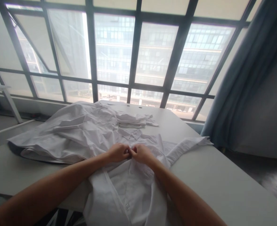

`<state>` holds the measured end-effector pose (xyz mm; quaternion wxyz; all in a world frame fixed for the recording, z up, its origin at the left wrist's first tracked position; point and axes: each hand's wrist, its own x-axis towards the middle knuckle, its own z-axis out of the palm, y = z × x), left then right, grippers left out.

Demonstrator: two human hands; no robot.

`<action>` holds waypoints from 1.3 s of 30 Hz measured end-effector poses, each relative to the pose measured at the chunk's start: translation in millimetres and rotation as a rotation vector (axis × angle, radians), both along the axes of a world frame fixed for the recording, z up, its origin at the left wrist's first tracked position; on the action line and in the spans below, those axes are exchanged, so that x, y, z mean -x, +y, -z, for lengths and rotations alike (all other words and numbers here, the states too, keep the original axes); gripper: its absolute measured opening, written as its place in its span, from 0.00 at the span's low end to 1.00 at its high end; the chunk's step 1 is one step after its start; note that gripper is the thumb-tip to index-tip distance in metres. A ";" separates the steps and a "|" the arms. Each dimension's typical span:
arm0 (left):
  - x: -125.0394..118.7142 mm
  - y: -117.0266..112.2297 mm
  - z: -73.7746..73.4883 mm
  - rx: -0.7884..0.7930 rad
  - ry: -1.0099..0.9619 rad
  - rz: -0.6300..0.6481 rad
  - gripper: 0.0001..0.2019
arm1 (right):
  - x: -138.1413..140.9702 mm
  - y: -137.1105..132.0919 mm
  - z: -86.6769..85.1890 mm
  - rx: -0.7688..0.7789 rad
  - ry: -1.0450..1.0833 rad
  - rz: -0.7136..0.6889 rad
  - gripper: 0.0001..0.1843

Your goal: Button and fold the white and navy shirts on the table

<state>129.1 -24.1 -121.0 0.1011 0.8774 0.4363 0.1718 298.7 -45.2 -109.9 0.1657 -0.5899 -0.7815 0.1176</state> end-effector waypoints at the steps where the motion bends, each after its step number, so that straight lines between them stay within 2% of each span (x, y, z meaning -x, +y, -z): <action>1: -0.2 -0.1 0.1 -0.006 -0.009 0.000 0.11 | -1.6 1.3 0.6 0.000 0.016 -0.018 0.16; 8: -0.4 -1.2 1.1 -0.032 -0.010 0.021 0.13 | -7.0 4.0 4.5 -0.013 0.140 -0.014 0.08; 12: -0.6 -0.4 0.6 -0.049 -0.023 0.049 0.13 | -11.2 4.9 4.9 0.116 0.322 -0.048 0.09; 15: -0.7 1.2 2.5 -0.066 -0.059 0.051 0.14 | -11.2 3.1 5.3 0.173 0.403 -0.022 0.09; 20: -0.8 1.7 5.1 -0.065 -0.091 0.031 0.13 | -6.5 -4.6 2.1 0.100 0.291 0.002 0.09; 25: -1.0 -1.6 1.0 -0.031 -0.109 0.041 0.11 | -5.1 -7.9 -3.8 -0.031 0.192 -0.001 0.07; 30: -1.1 -1.1 -0.6 -0.015 -0.115 0.064 0.11 | -7.2 -7.6 -7.5 0.024 0.234 -0.034 0.07; 34: 0.0 0.2 2.5 -0.049 -0.101 0.092 0.13 | -10.8 -0.9 -0.2 0.125 0.305 -0.022 0.07; 39: 0.7 0.9 4.9 -0.080 -0.126 0.142 0.13 | -19.9 11.0 8.0 -0.046 0.098 0.016 0.07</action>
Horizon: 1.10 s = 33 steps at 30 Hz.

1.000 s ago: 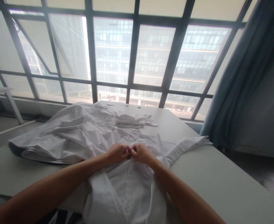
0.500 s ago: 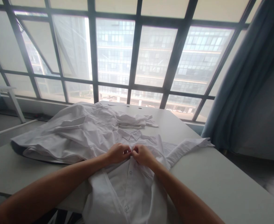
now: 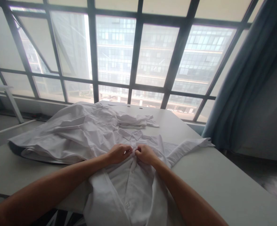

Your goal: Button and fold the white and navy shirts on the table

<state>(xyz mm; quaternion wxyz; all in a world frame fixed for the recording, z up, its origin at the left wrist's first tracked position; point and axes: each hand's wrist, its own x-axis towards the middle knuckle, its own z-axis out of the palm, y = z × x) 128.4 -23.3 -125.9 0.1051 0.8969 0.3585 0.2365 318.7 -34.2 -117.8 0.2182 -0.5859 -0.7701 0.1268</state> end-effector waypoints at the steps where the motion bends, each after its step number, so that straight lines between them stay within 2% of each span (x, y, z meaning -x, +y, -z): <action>1: 0.2 0.2 -0.4 0.004 -0.009 0.013 0.12 | -3.6 1.1 -1.0 -0.006 -0.045 0.004 0.07; 7: 3.2 -2.7 -8.1 0.046 0.026 0.080 0.08 | -30.8 -7.5 -22.0 0.209 -0.257 0.136 0.15; 10: 2.8 -6.9 -11.1 0.005 0.086 0.141 0.07 | -27.2 -16.8 -33.9 0.022 -0.274 0.212 0.05; 12: 1.3 -9.1 -10.9 -0.030 0.102 0.178 0.07 | -15.4 -20.2 -37.0 -0.166 -0.232 0.197 0.08; 14: -0.7 -10.6 -9.5 -0.058 0.110 0.203 0.07 | -1.7 -18.8 -34.2 -0.266 -0.199 0.103 0.12; 18: -3.1 -12.2 -8.2 -0.076 0.099 0.231 0.07 | 13.4 -4.5 -18.9 -0.229 -0.312 -0.030 0.10; 21: -3.0 -11.4 -10.4 -0.011 0.079 0.195 0.09 | 12.3 3.4 -12.8 -0.182 -0.348 0.004 0.09; 24: -2.3 -7.0 -13.3 0.111 -0.022 0.008 0.15 | 9.4 2.5 -13.4 -0.174 -0.226 0.075 0.12; 27: -1.9 -0.6 -14.3 0.263 -0.146 -0.137 0.21 | 9.2 -1.8 -12.7 -0.156 0.038 0.075 0.13; 30: -3.3 4.5 -11.5 0.391 -0.228 -0.108 0.24 | 10.6 -3.0 -7.3 -0.096 0.260 0.037 0.12; 33: -6.1 8.2 -5.4 0.494 -0.332 -0.079 0.21 | 11.4 -0.4 -1.1 -0.012 0.378 0.032 0.10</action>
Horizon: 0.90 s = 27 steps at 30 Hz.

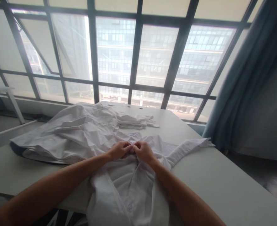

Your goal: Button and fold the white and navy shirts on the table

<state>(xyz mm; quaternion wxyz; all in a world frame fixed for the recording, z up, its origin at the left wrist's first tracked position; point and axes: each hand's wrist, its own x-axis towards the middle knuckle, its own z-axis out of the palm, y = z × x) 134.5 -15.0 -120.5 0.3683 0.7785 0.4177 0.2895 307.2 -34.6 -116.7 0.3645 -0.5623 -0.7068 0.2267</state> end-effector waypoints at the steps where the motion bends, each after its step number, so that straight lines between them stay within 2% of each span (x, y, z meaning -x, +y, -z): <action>1: -0.8 1.1 2.2 0.027 -0.028 -0.005 0.19 | 0.1 1.1 1.4 0.027 0.030 -0.008 0.10; 5: -2.4 4.2 7.8 -0.018 -0.046 -0.037 0.14 | 1.0 2.3 2.4 0.054 0.020 -0.014 0.08; 9: -3.4 4.3 5.5 -0.090 0.001 -0.086 0.12 | 3.7 -0.4 -1.2 0.015 -0.063 0.001 0.08; 13: -5.2 3.3 4.0 -0.143 -0.047 -0.104 0.10 | 4.2 0.4 -3.0 -0.024 -0.115 0.004 0.09; 18: -7.5 -0.5 6.6 -0.166 -0.174 0.007 0.06 | -10.1 9.1 -2.3 -0.065 -0.423 0.083 0.09; 20: -5.5 -0.4 2.7 -0.148 -0.223 0.052 0.05 | -22.4 13.2 -6.3 -0.066 -0.512 0.150 0.10; 22: 1.3 3.3 -5.7 -0.151 -0.263 0.041 0.05 | -37.9 16.5 -13.8 -0.050 -0.564 0.246 0.11; 25: 21.7 15.4 -22.1 -0.205 -0.295 -0.077 0.05 | -62.6 20.1 -25.7 -0.035 -0.610 0.415 0.12; 27: 38.7 24.5 -30.9 -0.262 -0.223 -0.184 0.06 | -77.6 23.0 -29.8 -0.033 -0.590 0.443 0.12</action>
